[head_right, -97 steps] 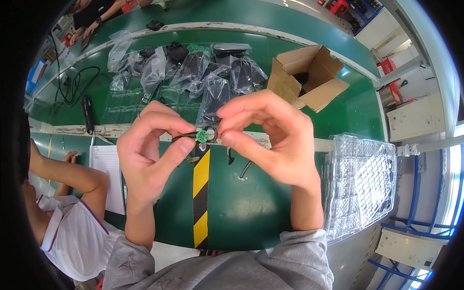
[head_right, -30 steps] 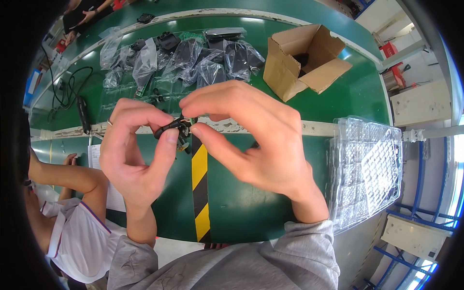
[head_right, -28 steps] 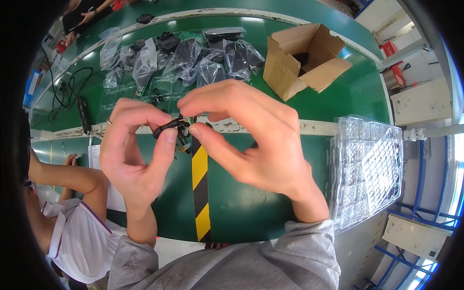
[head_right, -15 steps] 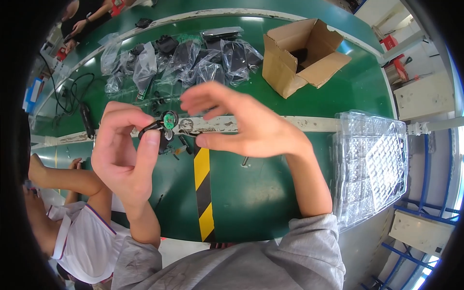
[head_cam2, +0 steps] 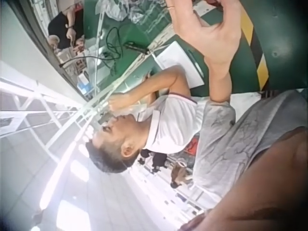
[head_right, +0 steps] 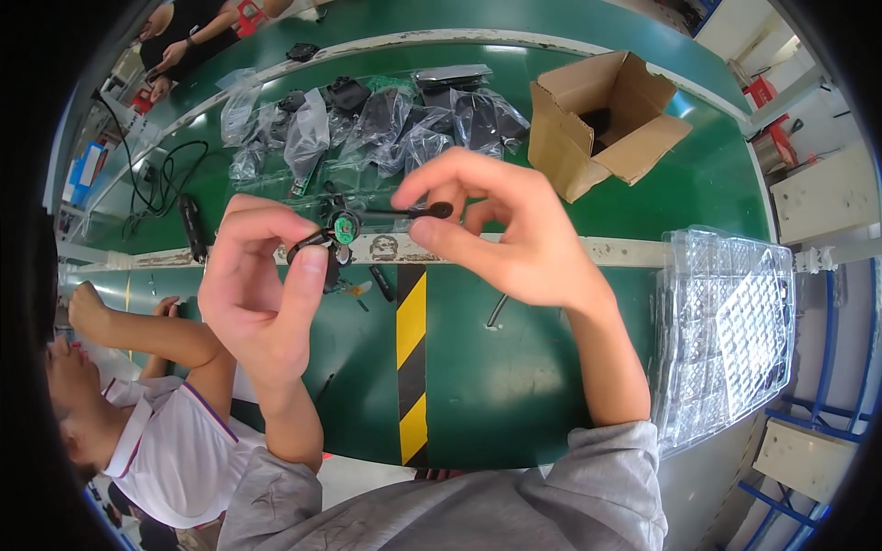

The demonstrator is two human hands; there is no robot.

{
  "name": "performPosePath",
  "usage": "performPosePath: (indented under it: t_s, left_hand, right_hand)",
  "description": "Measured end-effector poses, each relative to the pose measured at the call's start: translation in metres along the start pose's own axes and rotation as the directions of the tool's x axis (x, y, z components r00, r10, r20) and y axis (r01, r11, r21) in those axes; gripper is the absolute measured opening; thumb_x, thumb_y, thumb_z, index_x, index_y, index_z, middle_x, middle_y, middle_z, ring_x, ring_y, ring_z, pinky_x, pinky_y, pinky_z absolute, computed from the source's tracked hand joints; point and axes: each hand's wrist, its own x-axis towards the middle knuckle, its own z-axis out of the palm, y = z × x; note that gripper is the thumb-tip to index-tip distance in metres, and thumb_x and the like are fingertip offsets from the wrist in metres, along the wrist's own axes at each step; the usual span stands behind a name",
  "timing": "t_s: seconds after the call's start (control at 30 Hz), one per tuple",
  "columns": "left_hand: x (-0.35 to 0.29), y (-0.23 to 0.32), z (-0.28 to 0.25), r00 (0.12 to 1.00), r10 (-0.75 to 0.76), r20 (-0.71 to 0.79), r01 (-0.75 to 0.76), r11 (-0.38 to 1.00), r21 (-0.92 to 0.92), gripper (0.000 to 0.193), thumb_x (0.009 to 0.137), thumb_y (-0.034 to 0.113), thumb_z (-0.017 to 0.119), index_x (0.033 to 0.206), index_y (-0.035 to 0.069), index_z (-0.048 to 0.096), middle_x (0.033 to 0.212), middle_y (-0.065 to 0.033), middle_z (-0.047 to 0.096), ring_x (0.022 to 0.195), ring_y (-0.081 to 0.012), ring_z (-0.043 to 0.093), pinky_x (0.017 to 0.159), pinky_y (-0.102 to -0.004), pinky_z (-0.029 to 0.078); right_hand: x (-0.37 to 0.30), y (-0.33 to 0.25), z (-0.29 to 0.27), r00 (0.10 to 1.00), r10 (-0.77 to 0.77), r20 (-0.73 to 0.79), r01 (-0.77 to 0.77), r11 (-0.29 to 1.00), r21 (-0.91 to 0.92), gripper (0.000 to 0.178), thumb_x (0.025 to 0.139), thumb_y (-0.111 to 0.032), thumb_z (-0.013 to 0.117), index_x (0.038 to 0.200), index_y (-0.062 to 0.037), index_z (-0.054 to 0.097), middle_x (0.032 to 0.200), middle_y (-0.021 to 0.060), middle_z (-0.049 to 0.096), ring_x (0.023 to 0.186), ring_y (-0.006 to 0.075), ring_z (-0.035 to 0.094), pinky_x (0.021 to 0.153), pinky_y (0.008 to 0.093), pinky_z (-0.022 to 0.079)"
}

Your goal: The person assembles small electronic components and plastic parts at a factory workbench, using an electric screwdriver to join them.

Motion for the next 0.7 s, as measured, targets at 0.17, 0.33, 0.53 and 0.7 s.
performPosePath:
  t_s: [0.17, 0.33, 0.53, 0.7]
  left_hand:
    - [0.001, 0.003, 0.007, 0.999, 0.012, 0.032, -0.014, 0.999, 0.049, 0.024, 0.073, -0.009, 0.075, 0.094, -0.003, 0.066, 0.09, -0.0099, 0.064, 0.069, -0.0119, 0.055, 0.063, -0.0241, 0.045]
    - [0.0, 0.003, 0.009, 0.998, 0.058, 0.038, -0.061, 0.995, 0.081, 0.023, 0.071, -0.009, 0.076, 0.092, -0.002, 0.067, 0.087, -0.0092, 0.065, 0.068, -0.013, 0.056, 0.058, -0.0241, 0.044]
    - [-0.001, 0.005, 0.013, 0.999, 0.042, 0.034, -0.046, 0.994, 0.097, 0.023, 0.071, -0.008, 0.077, 0.091, -0.001, 0.068, 0.086, -0.0089, 0.065, 0.067, -0.0129, 0.057, 0.057, -0.0238, 0.044]
    - [-0.002, 0.005, 0.014, 0.998, 0.05, 0.027, -0.053, 0.992, 0.116, 0.022, 0.07, -0.008, 0.077, 0.09, -0.002, 0.069, 0.085, -0.009, 0.064, 0.066, -0.0126, 0.057, 0.056, -0.0234, 0.044]
  right_hand:
    - [-0.008, -0.014, 0.004, 0.992, -0.129, -0.014, 0.13, 0.991, 0.031, 0.025, 0.084, 0.0, 0.069, 0.107, 0.0079, 0.066, 0.097, 0.011, 0.062, 0.084, 0.0127, 0.059, 0.058, 0.0214, 0.05]
    - [-0.013, -0.023, 0.018, 0.994, -0.096, -0.061, 0.099, 0.994, 0.037, 0.025, 0.084, -0.001, 0.071, 0.106, 0.0082, 0.065, 0.098, 0.0118, 0.062, 0.088, 0.0148, 0.061, 0.061, 0.0214, 0.051]
    - [-0.015, -0.025, 0.02, 0.988, -0.092, -0.123, 0.09, 0.996, -0.021, 0.021, 0.083, 0.004, 0.072, 0.103, 0.0059, 0.065, 0.097, 0.0103, 0.062, 0.086, 0.0123, 0.062, 0.061, 0.0196, 0.05]
    - [-0.015, -0.026, 0.022, 0.989, -0.061, -0.131, 0.059, 0.998, -0.019, 0.02, 0.083, 0.004, 0.072, 0.101, 0.004, 0.065, 0.096, 0.0069, 0.061, 0.082, 0.0091, 0.061, 0.061, 0.0194, 0.049]
